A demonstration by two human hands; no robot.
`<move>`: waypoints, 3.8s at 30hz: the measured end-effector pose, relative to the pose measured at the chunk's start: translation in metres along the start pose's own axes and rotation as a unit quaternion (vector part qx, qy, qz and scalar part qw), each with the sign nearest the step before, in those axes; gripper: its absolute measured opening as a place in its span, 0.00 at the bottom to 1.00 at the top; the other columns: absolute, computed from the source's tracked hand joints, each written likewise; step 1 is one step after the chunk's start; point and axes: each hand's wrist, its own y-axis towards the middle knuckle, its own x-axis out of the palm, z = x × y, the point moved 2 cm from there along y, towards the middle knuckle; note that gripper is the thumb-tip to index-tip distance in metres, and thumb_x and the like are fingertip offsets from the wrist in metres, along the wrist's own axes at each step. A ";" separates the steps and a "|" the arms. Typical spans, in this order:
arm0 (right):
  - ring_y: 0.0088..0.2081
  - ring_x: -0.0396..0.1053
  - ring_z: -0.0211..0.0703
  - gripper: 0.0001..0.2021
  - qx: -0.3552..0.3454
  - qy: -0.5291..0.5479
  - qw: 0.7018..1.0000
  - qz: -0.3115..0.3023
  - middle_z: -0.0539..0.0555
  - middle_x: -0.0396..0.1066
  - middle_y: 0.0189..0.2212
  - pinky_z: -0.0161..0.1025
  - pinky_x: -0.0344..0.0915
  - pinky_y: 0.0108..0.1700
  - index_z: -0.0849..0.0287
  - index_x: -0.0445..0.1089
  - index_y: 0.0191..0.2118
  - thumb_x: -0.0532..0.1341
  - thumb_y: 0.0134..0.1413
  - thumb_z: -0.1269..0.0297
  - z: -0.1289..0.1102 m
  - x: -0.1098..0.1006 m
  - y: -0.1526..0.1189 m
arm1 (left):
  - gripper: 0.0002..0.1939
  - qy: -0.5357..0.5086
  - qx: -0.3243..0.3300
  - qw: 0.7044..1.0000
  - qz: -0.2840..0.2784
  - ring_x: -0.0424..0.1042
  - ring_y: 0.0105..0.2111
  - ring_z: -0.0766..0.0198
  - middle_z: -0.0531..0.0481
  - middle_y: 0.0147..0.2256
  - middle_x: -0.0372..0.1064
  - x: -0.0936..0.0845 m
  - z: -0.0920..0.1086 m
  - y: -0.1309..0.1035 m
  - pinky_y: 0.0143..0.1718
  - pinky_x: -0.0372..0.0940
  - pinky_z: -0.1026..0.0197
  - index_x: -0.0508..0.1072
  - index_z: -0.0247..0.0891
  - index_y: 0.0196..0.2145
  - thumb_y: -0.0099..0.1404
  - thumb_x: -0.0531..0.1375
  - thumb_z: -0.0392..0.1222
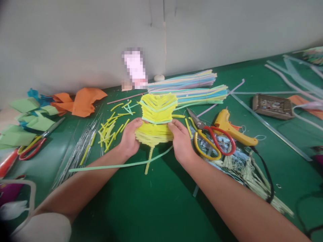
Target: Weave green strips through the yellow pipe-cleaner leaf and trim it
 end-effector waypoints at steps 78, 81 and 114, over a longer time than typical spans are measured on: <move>0.38 0.71 0.43 0.05 -0.088 -0.006 0.994 0.064 0.48 0.73 0.29 0.40 0.69 0.40 0.54 0.71 0.29 0.64 0.49 0.60 -0.005 -0.002 -0.005 | 0.12 0.201 0.359 0.910 0.041 0.56 0.15 0.73 0.57 0.16 0.60 -0.013 0.046 -0.003 0.17 0.51 0.67 0.75 0.39 0.30 0.61 0.63 0.50; 0.39 0.71 0.44 0.05 -0.087 -0.003 0.995 0.055 0.48 0.73 0.29 0.41 0.69 0.39 0.53 0.71 0.29 0.64 0.49 0.59 -0.005 -0.001 -0.005 | 0.09 0.235 0.322 0.917 0.033 0.63 0.22 0.72 0.53 0.25 0.68 -0.012 0.039 -0.002 0.24 0.60 0.67 0.74 0.38 0.34 0.59 0.65 0.46; 0.36 0.70 0.42 0.07 -0.081 -0.042 0.995 0.031 0.47 0.75 0.31 0.39 0.68 0.40 0.53 0.73 0.32 0.66 0.47 0.58 -0.004 0.002 -0.008 | 0.20 0.008 -0.091 0.993 -0.080 0.76 0.45 0.48 0.42 0.43 0.77 0.002 0.018 -0.002 0.48 0.69 0.47 0.72 0.34 0.43 0.51 0.67 0.41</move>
